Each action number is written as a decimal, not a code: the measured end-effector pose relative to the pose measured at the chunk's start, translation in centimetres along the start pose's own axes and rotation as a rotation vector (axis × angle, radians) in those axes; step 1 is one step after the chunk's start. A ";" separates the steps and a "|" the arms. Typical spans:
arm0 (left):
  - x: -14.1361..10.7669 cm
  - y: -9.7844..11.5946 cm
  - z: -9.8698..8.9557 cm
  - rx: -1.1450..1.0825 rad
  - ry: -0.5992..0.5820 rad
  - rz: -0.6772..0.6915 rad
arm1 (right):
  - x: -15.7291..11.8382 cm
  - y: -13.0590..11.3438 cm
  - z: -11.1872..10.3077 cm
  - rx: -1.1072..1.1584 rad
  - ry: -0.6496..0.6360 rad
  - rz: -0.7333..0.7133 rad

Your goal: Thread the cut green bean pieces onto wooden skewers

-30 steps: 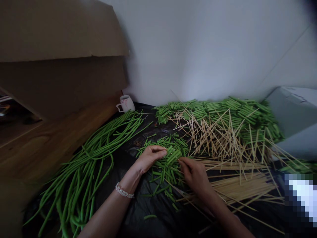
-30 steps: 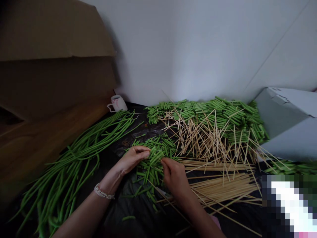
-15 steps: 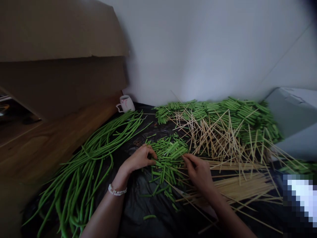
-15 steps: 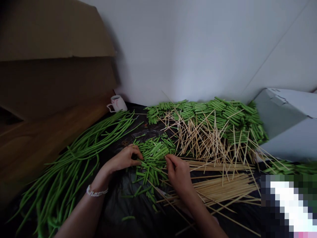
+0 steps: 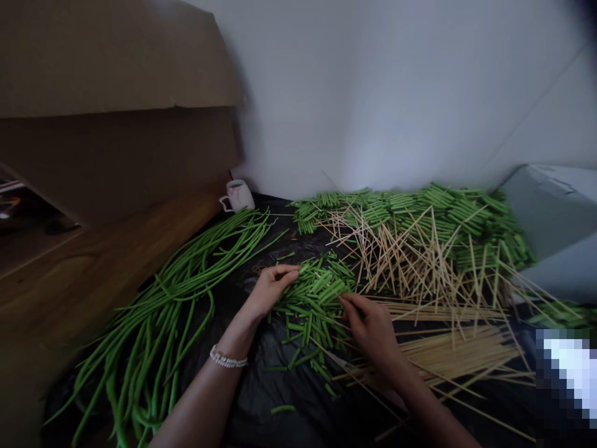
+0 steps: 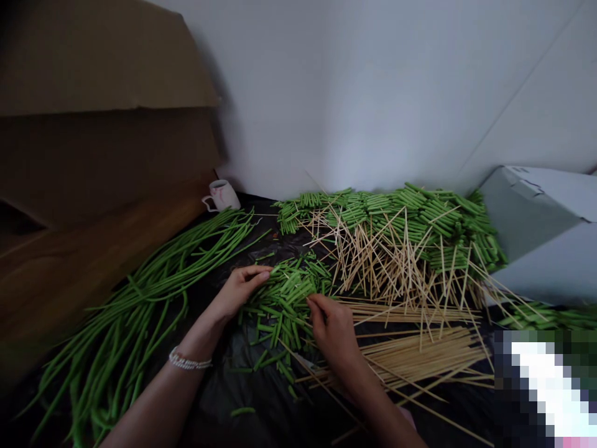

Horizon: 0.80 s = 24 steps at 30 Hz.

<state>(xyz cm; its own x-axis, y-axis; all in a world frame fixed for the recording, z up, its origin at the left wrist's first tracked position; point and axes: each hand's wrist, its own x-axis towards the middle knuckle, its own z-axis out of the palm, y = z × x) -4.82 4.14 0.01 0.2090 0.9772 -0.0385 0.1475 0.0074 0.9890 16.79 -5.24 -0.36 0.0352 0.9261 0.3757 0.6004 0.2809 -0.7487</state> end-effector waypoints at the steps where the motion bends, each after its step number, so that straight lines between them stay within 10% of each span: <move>1: -0.1 -0.1 0.5 -0.145 -0.017 -0.073 | 0.0 0.0 0.1 0.001 -0.010 -0.005; 7: -0.8 0.2 2.2 -0.599 -0.174 -0.283 | -0.3 -0.2 0.2 0.008 -0.040 -0.027; 24: -0.7 0.1 2.0 -0.541 -0.149 -0.275 | -0.3 -0.3 0.3 -0.029 -0.048 -0.051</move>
<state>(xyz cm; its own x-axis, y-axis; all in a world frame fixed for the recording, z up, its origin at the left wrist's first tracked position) -2.99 3.01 -0.14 0.3716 0.8844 -0.2823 -0.2878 0.3988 0.8707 16.35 -5.51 -0.37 -0.0338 0.9220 0.3858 0.6230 0.3213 -0.7132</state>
